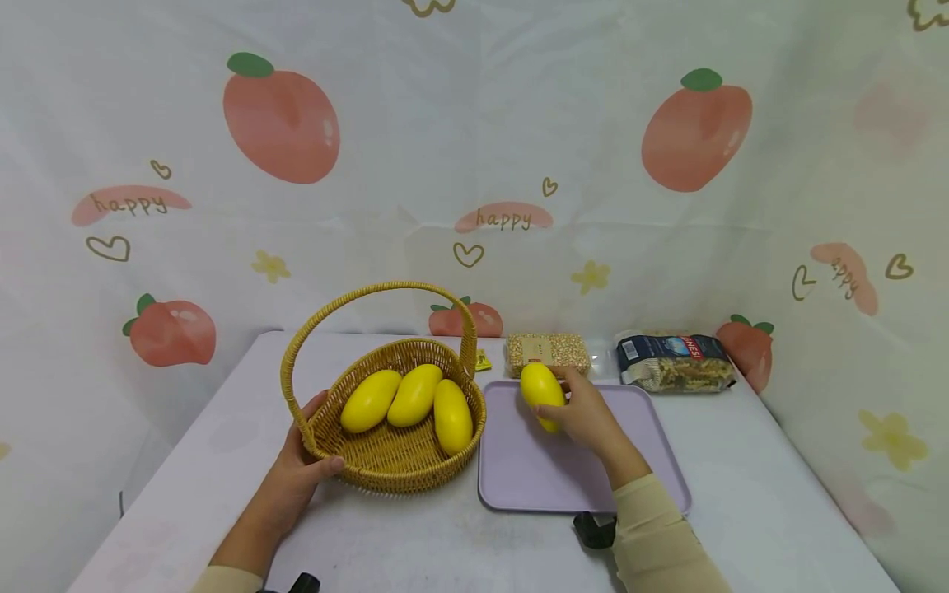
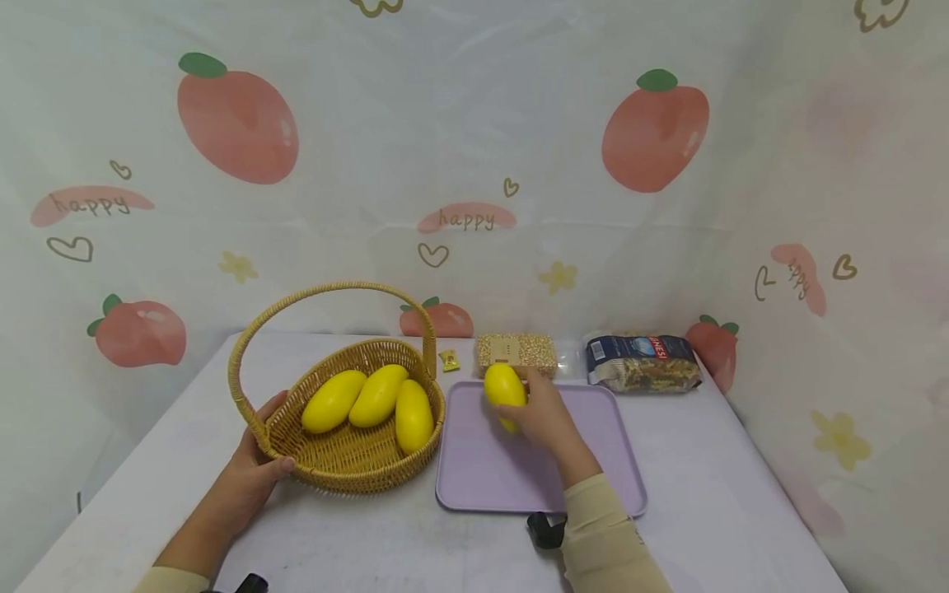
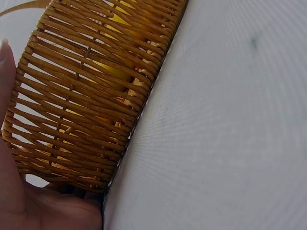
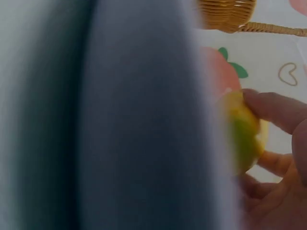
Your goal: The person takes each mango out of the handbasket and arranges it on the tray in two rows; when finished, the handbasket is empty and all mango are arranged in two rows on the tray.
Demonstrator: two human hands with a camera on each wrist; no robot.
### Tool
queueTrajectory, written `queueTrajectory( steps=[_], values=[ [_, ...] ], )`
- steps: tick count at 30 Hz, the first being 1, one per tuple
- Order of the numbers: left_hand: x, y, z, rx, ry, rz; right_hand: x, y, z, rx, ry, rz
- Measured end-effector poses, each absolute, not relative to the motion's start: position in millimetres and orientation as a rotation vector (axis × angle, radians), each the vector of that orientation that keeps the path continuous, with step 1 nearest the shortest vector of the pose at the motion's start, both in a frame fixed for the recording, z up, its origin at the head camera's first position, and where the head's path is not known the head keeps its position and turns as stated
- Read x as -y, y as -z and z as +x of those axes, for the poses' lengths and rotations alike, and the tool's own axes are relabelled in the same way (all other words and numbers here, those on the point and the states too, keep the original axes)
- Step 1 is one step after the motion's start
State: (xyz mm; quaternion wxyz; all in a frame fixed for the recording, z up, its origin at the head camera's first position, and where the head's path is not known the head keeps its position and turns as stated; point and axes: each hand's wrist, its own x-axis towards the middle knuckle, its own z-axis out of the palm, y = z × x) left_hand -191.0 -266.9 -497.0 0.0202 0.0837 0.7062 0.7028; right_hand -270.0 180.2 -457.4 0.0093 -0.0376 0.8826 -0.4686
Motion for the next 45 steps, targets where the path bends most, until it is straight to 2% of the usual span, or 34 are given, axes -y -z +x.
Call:
queueTrajectory(
  steps=[15,45],
  values=[
    [267,496,-190,-2.193,-2.173,0.263,-177,462,-270,-2.835,1.347,-0.083],
    [267,497,-191,-2.198,-2.164,0.243,-182,447,-260,-2.74,1.317,-0.04]
  ],
)
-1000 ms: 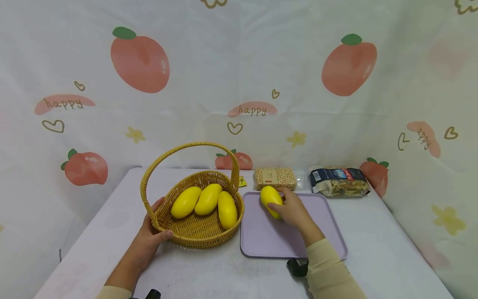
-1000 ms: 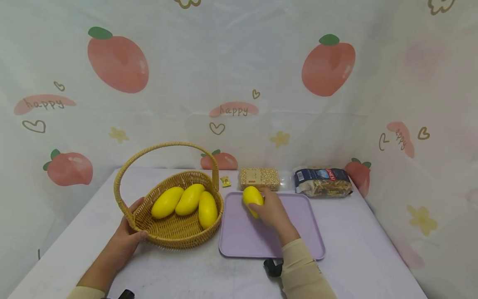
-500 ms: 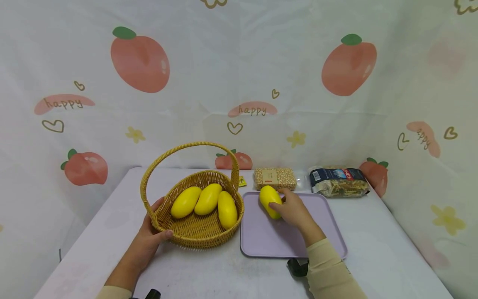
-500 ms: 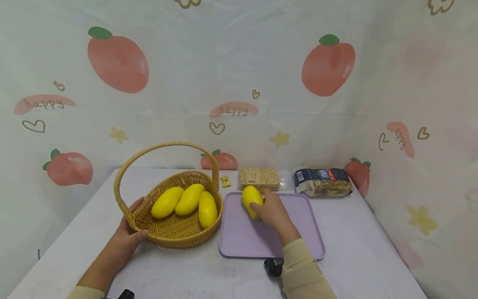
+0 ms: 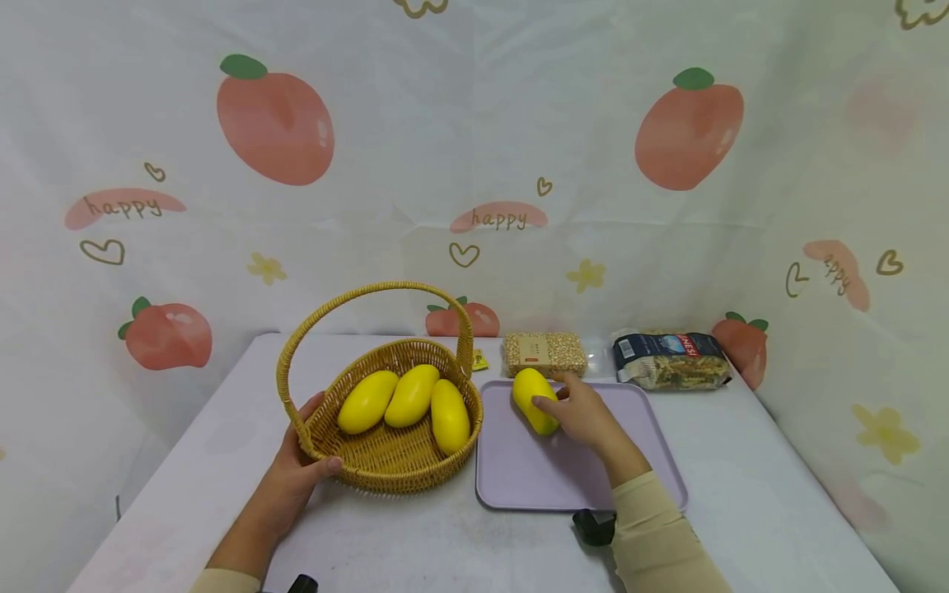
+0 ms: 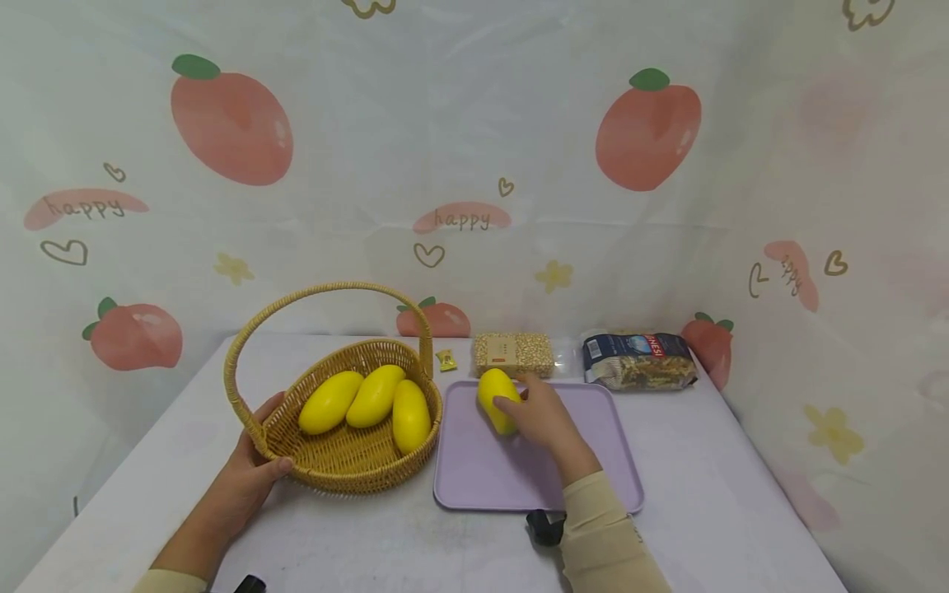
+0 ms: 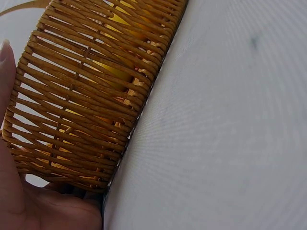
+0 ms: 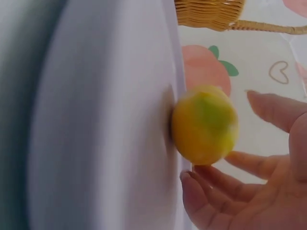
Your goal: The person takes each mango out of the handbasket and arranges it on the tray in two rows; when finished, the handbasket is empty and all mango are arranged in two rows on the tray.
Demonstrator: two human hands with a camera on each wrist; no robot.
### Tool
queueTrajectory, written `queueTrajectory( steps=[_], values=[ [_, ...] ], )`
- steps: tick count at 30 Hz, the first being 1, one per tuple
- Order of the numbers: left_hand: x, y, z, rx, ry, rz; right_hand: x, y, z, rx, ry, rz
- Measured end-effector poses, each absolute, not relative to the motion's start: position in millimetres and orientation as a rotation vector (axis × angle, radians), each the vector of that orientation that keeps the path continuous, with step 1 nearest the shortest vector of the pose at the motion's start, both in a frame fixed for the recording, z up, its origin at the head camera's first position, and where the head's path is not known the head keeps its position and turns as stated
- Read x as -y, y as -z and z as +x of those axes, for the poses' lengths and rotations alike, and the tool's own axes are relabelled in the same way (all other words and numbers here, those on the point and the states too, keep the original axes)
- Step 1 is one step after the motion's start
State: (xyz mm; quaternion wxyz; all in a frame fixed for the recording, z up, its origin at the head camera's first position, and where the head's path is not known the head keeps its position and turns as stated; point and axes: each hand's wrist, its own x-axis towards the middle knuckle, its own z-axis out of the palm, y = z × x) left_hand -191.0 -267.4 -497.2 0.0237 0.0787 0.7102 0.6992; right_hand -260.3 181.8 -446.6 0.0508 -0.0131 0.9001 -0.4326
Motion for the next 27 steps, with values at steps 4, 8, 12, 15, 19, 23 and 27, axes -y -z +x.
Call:
queueTrajectory(
  steps=[4,8,12,15,19,23,27],
  values=[
    [268,498,-191,-2.198,-2.161,0.246,-186,441,-259,-2.705,1.385,-0.068],
    [267,497,-191,-2.198,-2.16,0.243,-189,434,-258,-2.681,1.479,-0.103],
    [267,495,-190,-2.196,-2.162,0.238,-193,426,-257,-2.638,1.599,-0.125],
    [266,495,-190,-2.195,-2.163,0.241,-196,421,-255,-2.58,1.714,-0.141],
    [267,496,-190,-2.195,-2.166,0.248,-197,414,-253,-2.481,1.868,-0.179],
    [268,498,-190,-2.195,-2.169,0.264,-195,408,-250,-2.405,1.975,-0.278],
    [268,498,-191,-2.19,-2.171,0.273,-192,404,-247,-2.327,2.043,-0.418]
  ],
)
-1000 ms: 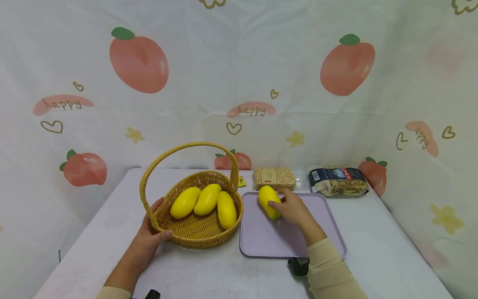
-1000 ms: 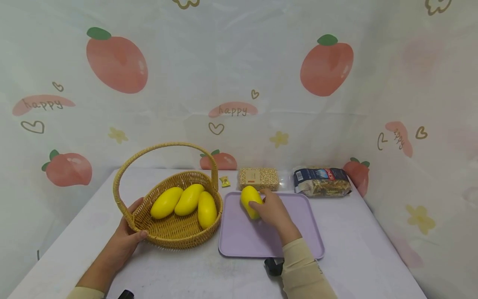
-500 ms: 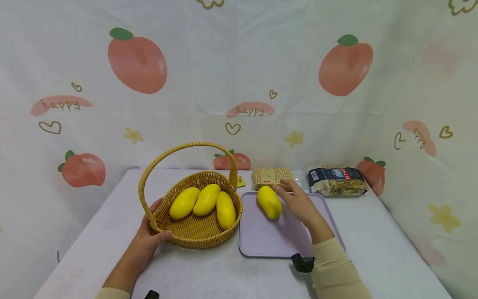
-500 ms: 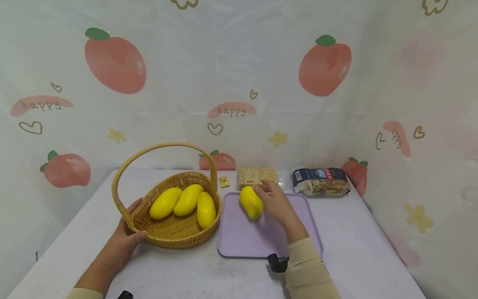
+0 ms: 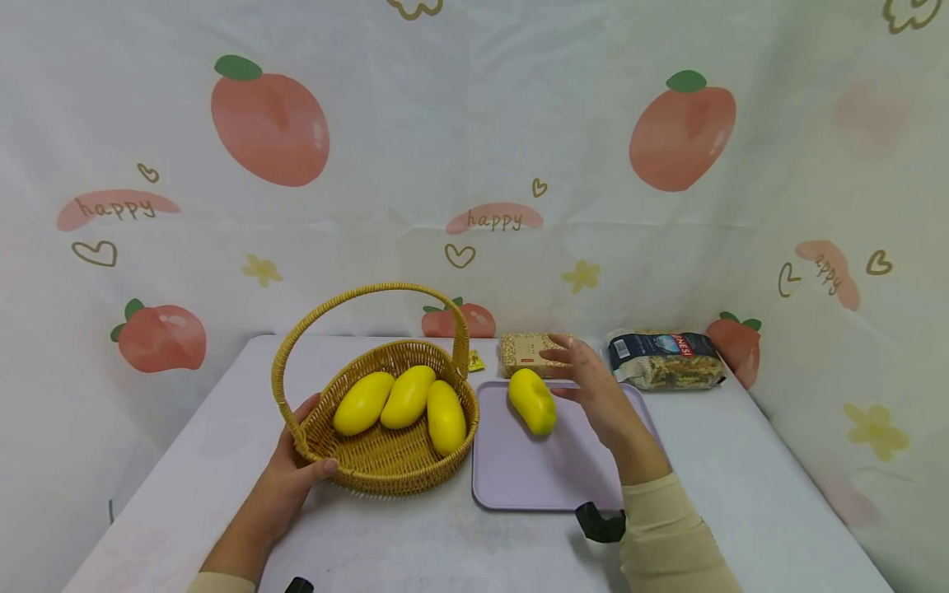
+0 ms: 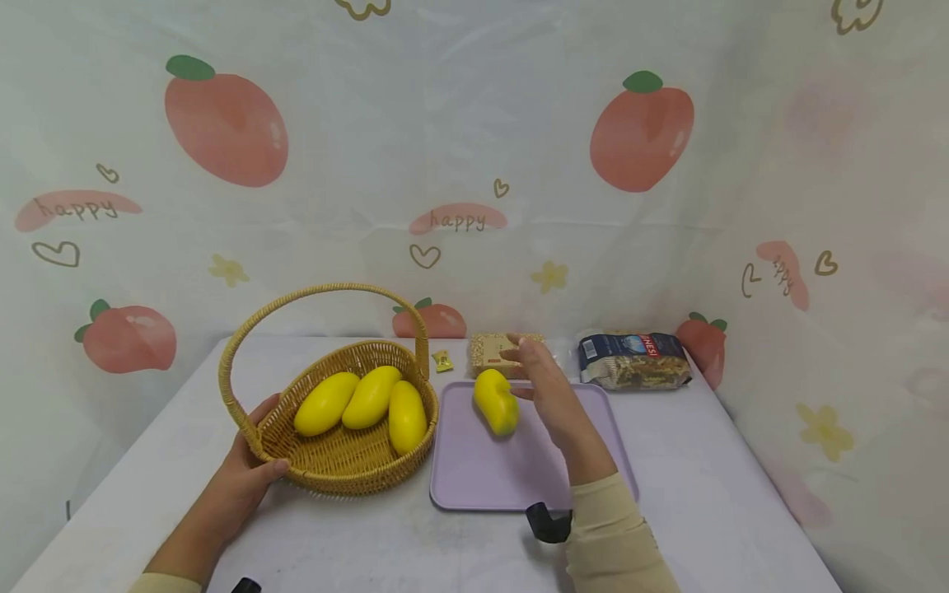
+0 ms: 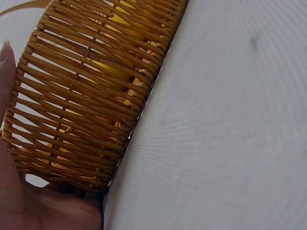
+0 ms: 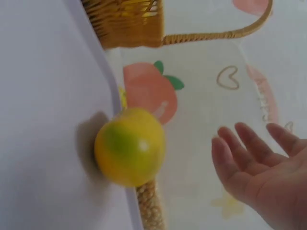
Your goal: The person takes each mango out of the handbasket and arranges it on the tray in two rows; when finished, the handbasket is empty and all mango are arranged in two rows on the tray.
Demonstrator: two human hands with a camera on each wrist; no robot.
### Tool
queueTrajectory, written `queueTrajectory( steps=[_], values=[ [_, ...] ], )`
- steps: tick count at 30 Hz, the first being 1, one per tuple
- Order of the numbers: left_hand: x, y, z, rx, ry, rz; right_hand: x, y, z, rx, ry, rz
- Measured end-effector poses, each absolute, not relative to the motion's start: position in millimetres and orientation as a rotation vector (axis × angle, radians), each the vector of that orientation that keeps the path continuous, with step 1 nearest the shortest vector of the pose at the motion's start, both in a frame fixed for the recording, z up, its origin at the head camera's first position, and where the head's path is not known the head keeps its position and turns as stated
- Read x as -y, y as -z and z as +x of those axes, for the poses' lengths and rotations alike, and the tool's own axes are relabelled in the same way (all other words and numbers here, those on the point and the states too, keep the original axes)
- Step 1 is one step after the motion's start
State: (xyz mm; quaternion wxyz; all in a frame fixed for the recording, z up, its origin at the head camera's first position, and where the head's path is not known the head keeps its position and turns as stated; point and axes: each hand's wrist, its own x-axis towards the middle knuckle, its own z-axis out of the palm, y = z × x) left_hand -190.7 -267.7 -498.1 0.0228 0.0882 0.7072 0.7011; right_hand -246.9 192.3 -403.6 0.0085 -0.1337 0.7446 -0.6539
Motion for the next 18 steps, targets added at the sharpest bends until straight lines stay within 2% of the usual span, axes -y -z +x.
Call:
queueTrajectory(
  steps=[6,18],
  values=[
    [267,497,-192,-2.184,-2.17,0.243,-185,397,-238,-2.138,2.16,-0.597],
    [268,497,-192,-2.192,-2.162,0.234,-155,392,-225,-1.849,2.232,-0.792]
  ],
)
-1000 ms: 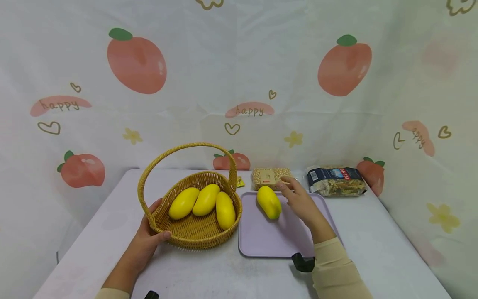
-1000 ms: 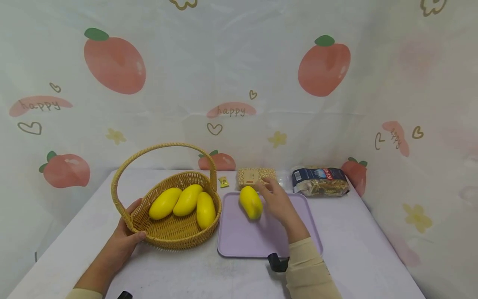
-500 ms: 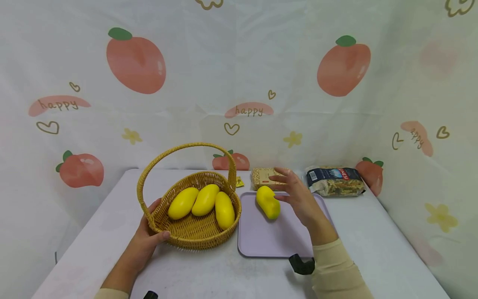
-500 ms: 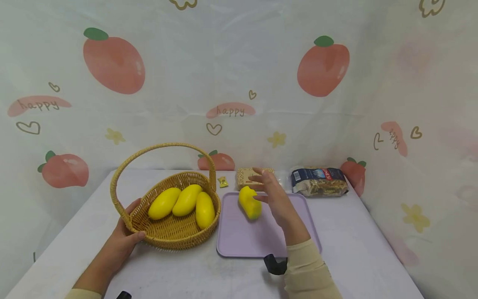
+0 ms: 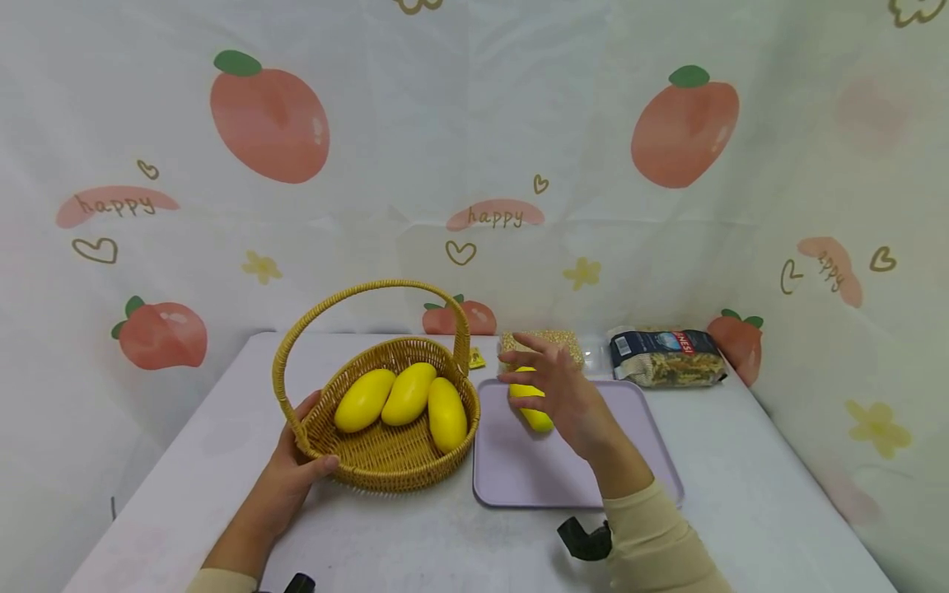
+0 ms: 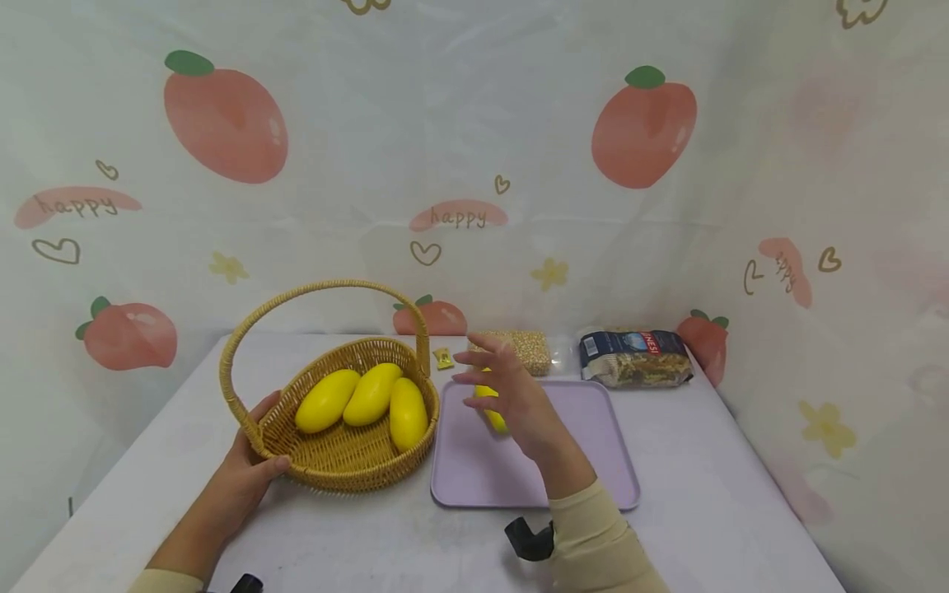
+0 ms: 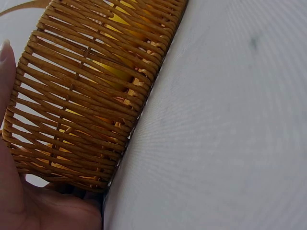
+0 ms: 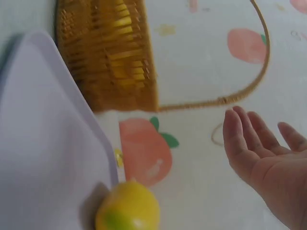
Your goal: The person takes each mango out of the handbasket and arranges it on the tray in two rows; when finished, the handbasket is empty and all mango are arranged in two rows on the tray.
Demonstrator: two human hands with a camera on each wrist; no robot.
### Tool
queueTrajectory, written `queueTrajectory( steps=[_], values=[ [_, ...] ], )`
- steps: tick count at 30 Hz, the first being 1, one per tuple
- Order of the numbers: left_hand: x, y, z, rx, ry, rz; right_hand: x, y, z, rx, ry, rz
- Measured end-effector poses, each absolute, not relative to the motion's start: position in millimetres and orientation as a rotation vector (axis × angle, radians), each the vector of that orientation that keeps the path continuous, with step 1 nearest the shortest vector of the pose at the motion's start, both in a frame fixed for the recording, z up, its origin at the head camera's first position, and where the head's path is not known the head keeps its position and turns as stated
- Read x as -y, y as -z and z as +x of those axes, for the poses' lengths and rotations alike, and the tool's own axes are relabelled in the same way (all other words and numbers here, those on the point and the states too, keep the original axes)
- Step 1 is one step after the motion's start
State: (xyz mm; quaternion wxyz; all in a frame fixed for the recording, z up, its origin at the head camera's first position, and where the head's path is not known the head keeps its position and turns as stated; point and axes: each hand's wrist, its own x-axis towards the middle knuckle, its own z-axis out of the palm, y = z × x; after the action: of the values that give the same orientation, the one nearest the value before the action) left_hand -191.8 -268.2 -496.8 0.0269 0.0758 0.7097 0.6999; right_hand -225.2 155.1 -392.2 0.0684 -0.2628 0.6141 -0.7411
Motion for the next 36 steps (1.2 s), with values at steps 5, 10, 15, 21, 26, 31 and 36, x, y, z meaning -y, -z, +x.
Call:
queueTrajectory(
  steps=[5,10,15,21,26,31,36],
  values=[
    [268,498,-192,-2.191,-2.166,0.252,-134,399,-220,-1.786,2.185,-0.795],
    [268,498,-192,-2.194,-2.162,0.25,-115,409,-217,-1.775,2.143,-0.755],
    [268,498,-192,-2.187,-2.168,0.252,-103,414,-215,-1.765,2.134,-0.752],
    [268,497,-192,-2.195,-2.163,0.239,-94,417,-218,-1.809,2.103,-0.715],
    [267,496,-193,-2.186,-2.167,0.238,-86,412,-219,-1.986,1.988,-0.692],
    [266,496,-193,-2.168,-2.191,0.25,-73,406,-221,-2.274,1.757,-0.662],
    [266,497,-192,-2.167,-2.193,0.246,-53,405,-226,-2.439,1.575,-0.626]
  ],
)
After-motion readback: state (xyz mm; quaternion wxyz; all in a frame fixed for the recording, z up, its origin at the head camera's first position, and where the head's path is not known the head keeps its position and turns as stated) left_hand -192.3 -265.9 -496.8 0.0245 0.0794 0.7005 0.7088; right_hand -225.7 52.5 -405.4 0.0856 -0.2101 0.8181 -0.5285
